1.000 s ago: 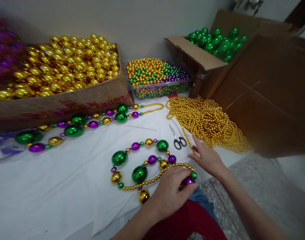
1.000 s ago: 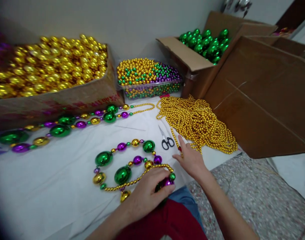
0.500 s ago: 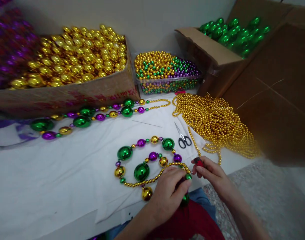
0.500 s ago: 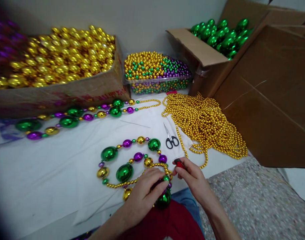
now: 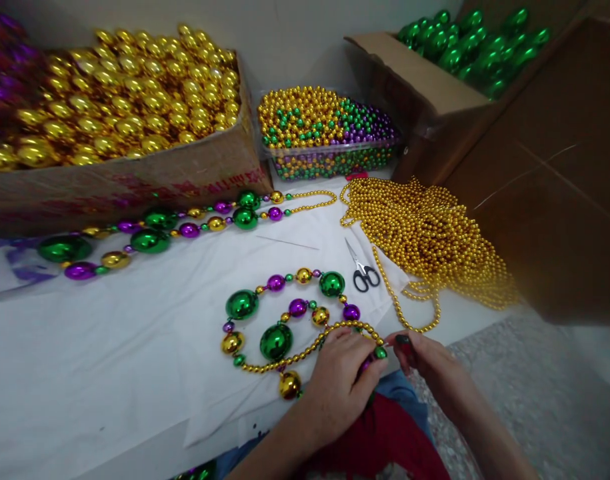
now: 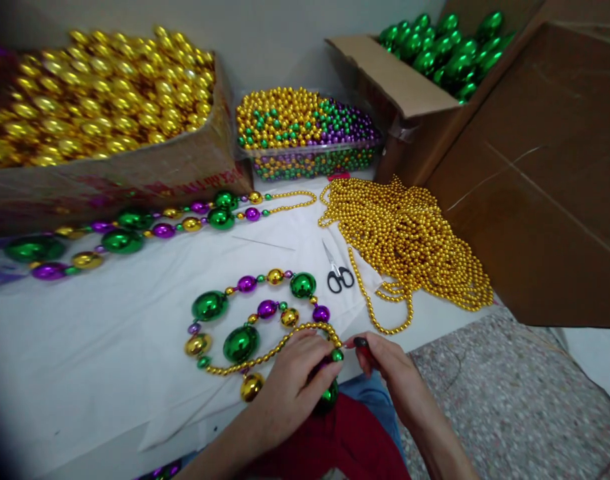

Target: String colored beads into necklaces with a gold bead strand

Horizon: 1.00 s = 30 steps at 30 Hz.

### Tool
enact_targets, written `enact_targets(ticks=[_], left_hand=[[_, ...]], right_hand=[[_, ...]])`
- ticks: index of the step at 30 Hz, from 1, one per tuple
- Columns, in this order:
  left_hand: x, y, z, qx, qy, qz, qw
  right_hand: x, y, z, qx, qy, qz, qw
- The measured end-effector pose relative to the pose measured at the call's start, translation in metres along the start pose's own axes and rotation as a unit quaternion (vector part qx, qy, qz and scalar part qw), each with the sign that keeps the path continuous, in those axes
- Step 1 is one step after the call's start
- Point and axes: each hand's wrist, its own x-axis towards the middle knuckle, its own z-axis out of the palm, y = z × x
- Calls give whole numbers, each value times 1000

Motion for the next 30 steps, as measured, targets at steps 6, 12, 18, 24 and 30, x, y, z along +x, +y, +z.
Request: enact_targets(ticks=[6,12,18,24,30], left_hand=[[0,0,4,26,-9,13,1000],[0,-1,5,42,-14,15,999],[-1,-1,3,38,-21,22,999],[-3,-1,2,34,-25,26,999],[-3,-2,4,30,-26,31,999]], right_hand=[[-5,-4,-3,49,-22,3,999],[-7,4,-3,-42,-14,-15,999],[-5,6,5,-41,-12,-16,999],[-1,7,9,1,4,-16,1000],[-1,14,14,83,54,-2,995]])
